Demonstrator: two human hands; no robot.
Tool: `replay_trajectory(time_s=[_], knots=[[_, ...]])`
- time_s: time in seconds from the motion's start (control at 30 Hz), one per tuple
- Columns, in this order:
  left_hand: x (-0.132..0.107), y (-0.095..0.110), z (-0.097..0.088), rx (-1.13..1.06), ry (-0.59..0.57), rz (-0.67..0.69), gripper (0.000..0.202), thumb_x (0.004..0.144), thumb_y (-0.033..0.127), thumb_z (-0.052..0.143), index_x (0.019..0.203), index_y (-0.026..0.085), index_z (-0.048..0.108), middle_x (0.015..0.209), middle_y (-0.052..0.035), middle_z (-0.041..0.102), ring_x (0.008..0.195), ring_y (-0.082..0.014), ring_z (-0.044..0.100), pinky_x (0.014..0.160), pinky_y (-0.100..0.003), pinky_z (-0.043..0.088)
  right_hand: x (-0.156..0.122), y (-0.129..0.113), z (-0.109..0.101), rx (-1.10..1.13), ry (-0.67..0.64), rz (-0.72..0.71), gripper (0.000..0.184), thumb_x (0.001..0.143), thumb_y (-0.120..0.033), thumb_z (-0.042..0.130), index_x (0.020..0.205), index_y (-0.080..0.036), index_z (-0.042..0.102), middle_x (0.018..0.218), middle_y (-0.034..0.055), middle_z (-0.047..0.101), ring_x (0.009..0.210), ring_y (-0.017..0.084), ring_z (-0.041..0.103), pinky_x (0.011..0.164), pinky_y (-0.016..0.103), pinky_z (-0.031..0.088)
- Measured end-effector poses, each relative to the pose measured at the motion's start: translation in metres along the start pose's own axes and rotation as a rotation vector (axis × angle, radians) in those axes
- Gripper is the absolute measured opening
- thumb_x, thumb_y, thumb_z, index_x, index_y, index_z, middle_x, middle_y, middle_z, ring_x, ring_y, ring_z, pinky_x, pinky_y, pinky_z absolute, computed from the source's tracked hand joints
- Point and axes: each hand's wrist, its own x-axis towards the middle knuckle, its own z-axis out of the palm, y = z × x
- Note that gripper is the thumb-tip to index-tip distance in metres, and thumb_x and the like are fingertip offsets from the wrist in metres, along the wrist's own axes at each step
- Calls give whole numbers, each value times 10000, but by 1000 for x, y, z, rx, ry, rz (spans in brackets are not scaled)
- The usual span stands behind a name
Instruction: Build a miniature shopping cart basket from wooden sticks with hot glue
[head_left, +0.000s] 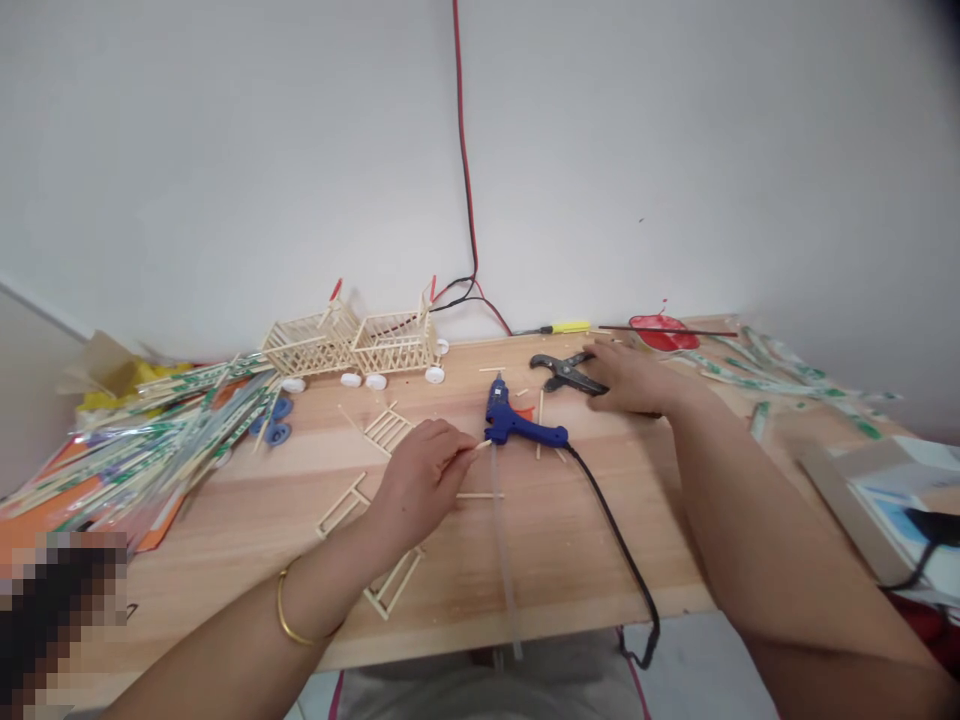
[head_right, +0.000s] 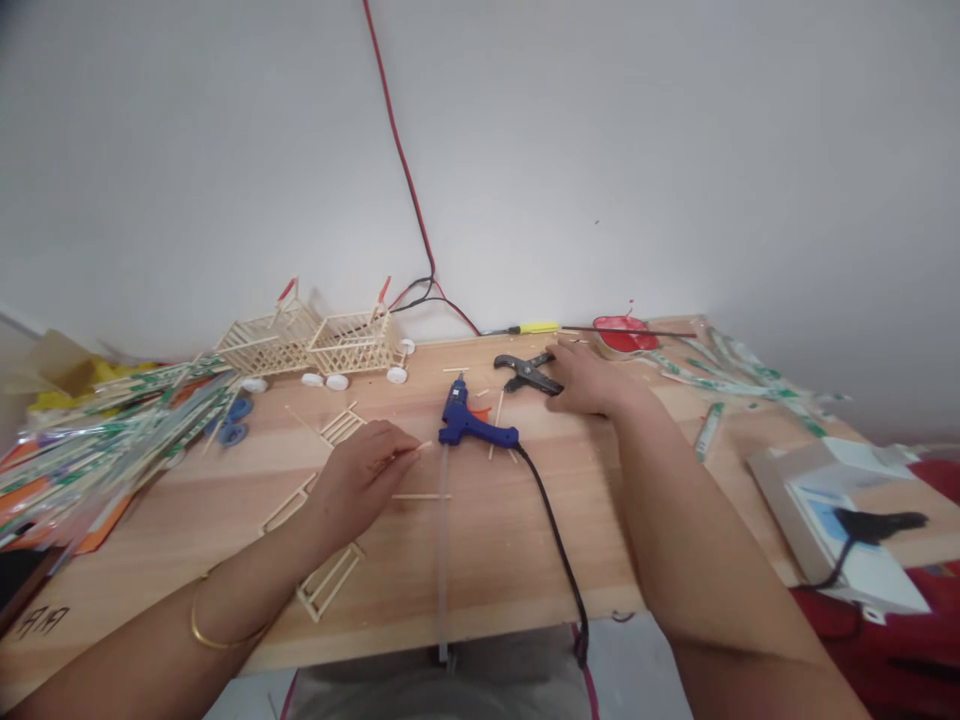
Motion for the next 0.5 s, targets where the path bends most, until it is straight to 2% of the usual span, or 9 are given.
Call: replay_trajectory(time_s=[0.07,0.13,0.23,0.37,0.5], knots=[[0,0,0,-38,24,-22,157,889,222,508,854,166,650,780,-35,625,776,-148,549,713,-275,416,4,6,7,7,1,5,881,639,-410,636,1424,-210,290,1495,113,289,1380,358,215,1047,465,301],[1,0,1,-74,39,-54,153,885,228,512,847,175,650,772,-25,632,759,-142,557,702,-268,416,8,8,13,25,7,33,873,664,-443,613,1437,-230,269,1502,101,282,1393,370,171,1063,500,264],[1,-2,1,-142,44,-116,145,879,232,516,881,193,655,801,-17,648,764,-139,573,706,-263,418,14,5,19,41,49,81,791,682,-501,588,1386,-218,368,1429,130,384,1333,372,294,1027,510,305],[1,-7,4,-340,64,-235,144,868,254,527,923,187,642,817,-13,642,778,-136,574,737,-264,425,17,-5,18,44,71,152,623,665,-537,593,1151,-148,580,1176,169,555,1122,340,508,884,413,427],[2,-10,6,-575,57,-302,172,889,291,490,856,162,599,750,-4,593,728,-121,554,719,-259,429,9,-20,2,9,61,187,503,645,-531,614,961,-142,653,1052,166,605,978,338,570,756,390,452]])
